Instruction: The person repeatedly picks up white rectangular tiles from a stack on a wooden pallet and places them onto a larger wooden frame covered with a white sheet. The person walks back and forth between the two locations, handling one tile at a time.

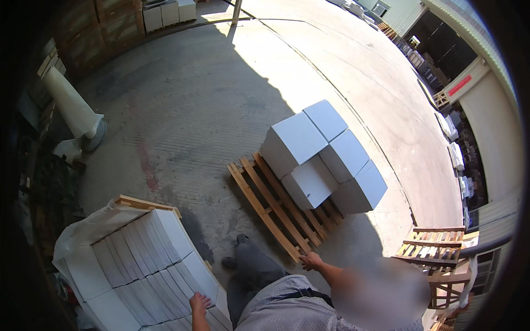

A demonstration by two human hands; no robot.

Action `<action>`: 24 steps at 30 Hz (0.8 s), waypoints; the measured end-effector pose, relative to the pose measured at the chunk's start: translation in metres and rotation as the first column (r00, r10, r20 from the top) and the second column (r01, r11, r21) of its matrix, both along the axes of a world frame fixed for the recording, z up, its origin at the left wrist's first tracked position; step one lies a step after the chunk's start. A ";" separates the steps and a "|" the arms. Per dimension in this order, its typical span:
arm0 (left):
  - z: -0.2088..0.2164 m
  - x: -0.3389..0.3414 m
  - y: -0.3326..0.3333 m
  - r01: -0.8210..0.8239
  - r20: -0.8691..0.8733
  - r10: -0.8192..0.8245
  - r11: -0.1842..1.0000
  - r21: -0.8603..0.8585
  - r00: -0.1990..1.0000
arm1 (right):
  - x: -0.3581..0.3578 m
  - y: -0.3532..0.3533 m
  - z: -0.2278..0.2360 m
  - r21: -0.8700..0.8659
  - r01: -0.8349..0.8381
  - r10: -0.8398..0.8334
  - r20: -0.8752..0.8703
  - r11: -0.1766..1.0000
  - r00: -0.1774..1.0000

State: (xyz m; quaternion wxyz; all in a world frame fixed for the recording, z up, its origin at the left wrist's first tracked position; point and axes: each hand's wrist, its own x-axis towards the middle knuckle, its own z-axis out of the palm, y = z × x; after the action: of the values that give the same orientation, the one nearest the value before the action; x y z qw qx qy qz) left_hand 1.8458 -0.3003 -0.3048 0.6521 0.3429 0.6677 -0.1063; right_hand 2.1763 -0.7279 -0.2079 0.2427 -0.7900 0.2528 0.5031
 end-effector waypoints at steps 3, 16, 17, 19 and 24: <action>-0.005 0.047 -0.006 0.207 0.010 -0.207 0.978 0.025 0.978 | -0.020 -0.068 -0.001 -0.006 0.149 -0.148 0.055 0.989 0.987; -0.029 0.248 -0.124 0.450 0.055 -0.455 0.889 0.086 0.889 | 0.079 -0.231 -0.005 0.116 0.347 -0.365 0.372 0.931 0.853; -0.035 0.263 -0.143 0.444 0.056 -0.448 0.893 0.069 0.892 | 0.093 -0.244 -0.014 0.147 0.368 -0.396 0.364 0.918 0.843; -0.048 0.294 -0.184 0.495 0.090 -0.497 0.868 0.042 0.863 | 0.127 -0.266 -0.037 0.220 0.435 -0.486 0.315 0.873 0.815; -0.075 0.412 -0.291 0.608 0.111 -0.623 0.781 0.144 0.774 | 0.186 -0.268 -0.107 0.367 0.614 -0.692 0.128 0.699 0.710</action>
State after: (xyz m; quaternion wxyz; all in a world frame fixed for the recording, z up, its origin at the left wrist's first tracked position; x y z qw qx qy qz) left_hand 2.2579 -0.5908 -0.3800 0.6124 0.5817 0.4715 -0.2537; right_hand 2.3620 -0.9955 -0.3147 0.5529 -0.6588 0.4066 0.3082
